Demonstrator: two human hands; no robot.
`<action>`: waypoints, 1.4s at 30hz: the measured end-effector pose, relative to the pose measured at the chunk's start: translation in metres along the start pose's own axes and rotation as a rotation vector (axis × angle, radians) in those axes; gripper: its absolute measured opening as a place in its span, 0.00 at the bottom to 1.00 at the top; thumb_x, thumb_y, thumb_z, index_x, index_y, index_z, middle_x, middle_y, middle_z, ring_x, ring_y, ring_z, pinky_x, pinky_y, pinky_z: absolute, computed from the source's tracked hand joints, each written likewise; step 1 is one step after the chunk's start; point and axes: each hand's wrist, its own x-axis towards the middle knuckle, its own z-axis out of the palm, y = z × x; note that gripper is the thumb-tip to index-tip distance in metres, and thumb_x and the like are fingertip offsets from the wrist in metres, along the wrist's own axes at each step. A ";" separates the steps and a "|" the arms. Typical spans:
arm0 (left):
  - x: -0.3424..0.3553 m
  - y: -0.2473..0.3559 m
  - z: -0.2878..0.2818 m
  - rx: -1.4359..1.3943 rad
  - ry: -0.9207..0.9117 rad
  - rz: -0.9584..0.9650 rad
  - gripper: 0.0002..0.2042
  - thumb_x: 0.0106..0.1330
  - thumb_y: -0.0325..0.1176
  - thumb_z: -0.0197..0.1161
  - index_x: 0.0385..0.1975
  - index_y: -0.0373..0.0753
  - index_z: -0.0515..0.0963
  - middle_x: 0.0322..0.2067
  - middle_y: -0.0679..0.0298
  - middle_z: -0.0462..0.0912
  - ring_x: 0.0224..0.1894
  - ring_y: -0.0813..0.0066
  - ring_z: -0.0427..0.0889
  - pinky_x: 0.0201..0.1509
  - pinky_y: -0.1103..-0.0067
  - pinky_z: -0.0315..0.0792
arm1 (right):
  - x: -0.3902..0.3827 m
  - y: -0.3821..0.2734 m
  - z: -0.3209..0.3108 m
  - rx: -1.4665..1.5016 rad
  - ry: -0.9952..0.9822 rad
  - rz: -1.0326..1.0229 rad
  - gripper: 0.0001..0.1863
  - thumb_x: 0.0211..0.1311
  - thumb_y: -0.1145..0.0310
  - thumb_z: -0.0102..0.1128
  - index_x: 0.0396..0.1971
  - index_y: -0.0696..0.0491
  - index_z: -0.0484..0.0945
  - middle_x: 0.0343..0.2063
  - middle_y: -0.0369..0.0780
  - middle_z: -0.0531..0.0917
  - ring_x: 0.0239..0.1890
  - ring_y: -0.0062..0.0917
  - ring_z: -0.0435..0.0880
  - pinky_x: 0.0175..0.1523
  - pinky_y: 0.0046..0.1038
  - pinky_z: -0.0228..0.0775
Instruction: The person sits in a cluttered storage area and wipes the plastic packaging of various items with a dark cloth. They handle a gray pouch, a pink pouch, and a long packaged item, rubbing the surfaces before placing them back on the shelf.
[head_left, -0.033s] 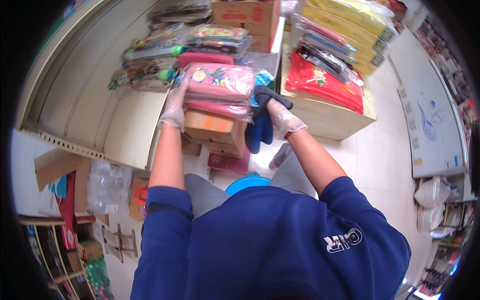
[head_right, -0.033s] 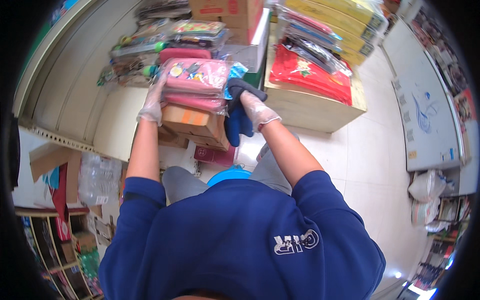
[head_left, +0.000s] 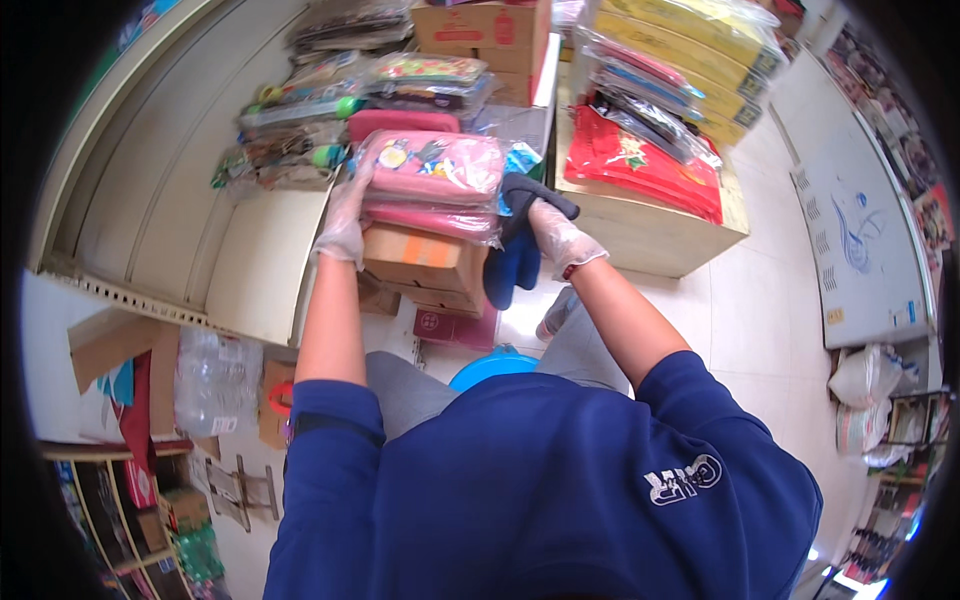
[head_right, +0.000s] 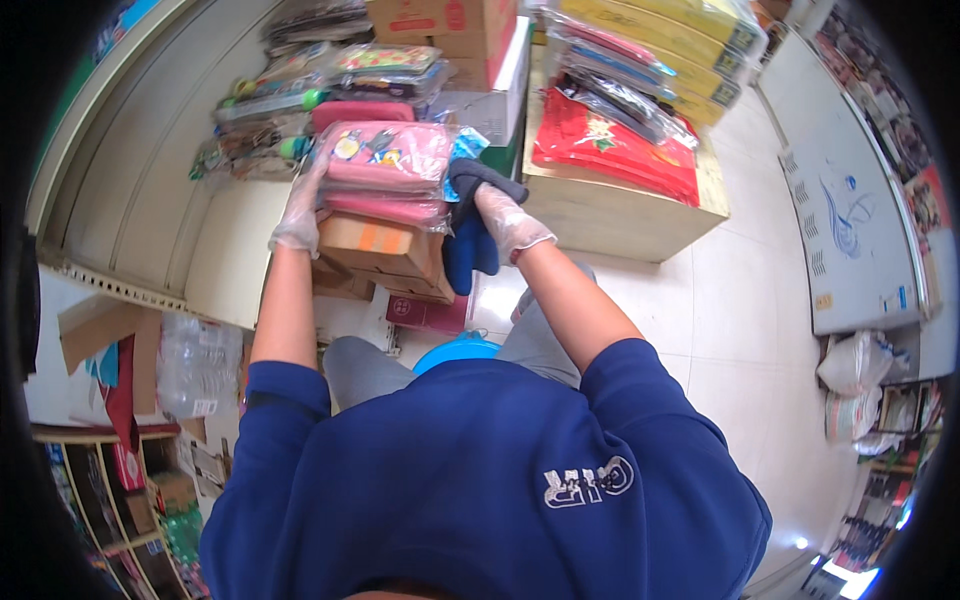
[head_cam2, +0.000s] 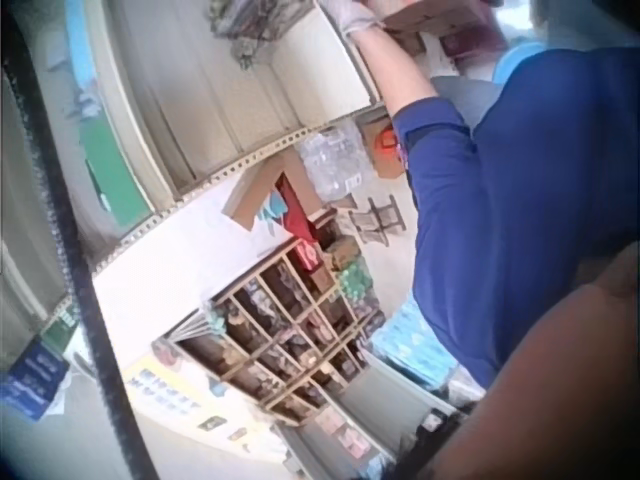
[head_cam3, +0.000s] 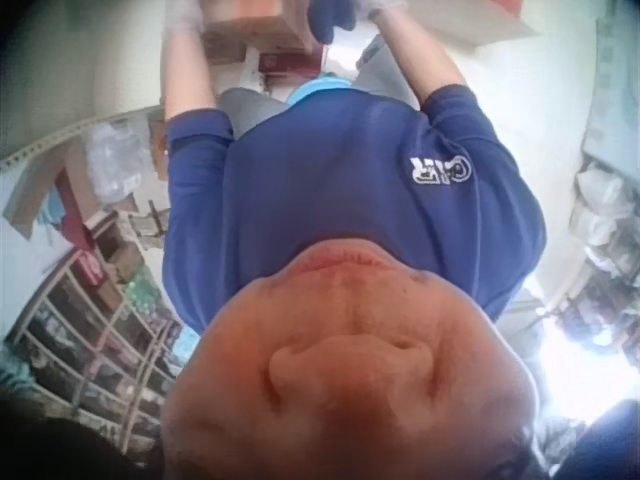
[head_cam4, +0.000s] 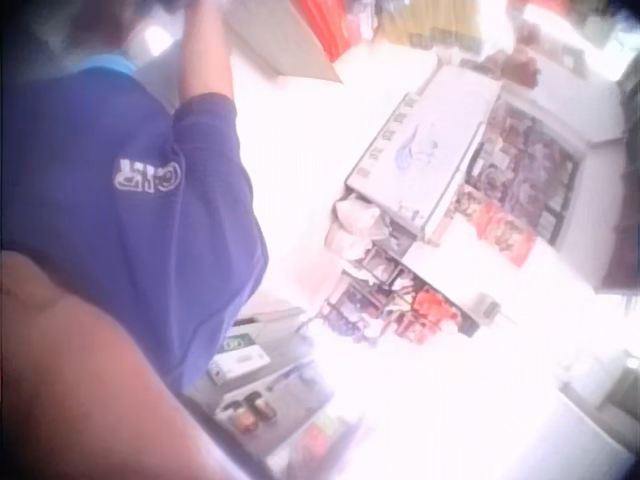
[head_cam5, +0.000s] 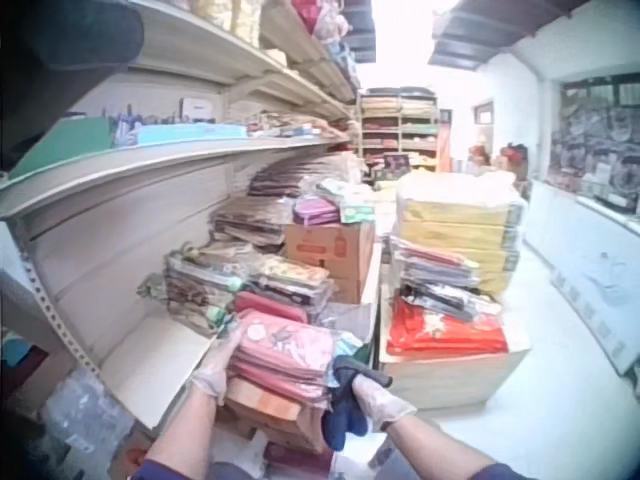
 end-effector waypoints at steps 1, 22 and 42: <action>0.004 -0.001 0.003 -0.025 -0.030 -0.007 0.40 0.51 0.64 0.66 0.58 0.40 0.75 0.55 0.62 0.76 0.54 0.68 0.72 0.51 0.68 0.66 | 0.012 0.012 -0.017 0.059 -0.032 -0.039 0.19 0.73 0.74 0.32 0.58 0.45 0.67 0.50 0.30 0.70 0.54 0.16 0.66 0.65 0.20 0.57; -0.036 0.079 0.199 -0.340 -0.437 0.002 0.41 0.56 0.64 0.63 0.66 0.48 0.64 0.62 0.56 0.68 0.63 0.58 0.68 0.62 0.53 0.62 | -0.090 -0.159 -0.152 2.323 -0.569 0.159 0.19 0.61 0.74 0.45 0.53 0.49 0.71 0.42 0.36 0.71 0.50 0.23 0.70 0.55 0.22 0.67; 0.216 0.166 0.432 -0.217 -0.234 -0.106 0.59 0.50 0.51 0.75 0.73 0.44 0.36 0.68 0.48 0.57 0.62 0.50 0.69 0.45 0.62 0.82 | 0.006 -0.291 -0.278 0.418 0.721 -0.733 0.04 0.57 0.77 0.52 0.27 0.51 0.71 0.24 0.35 0.72 0.26 0.25 0.72 0.36 0.26 0.70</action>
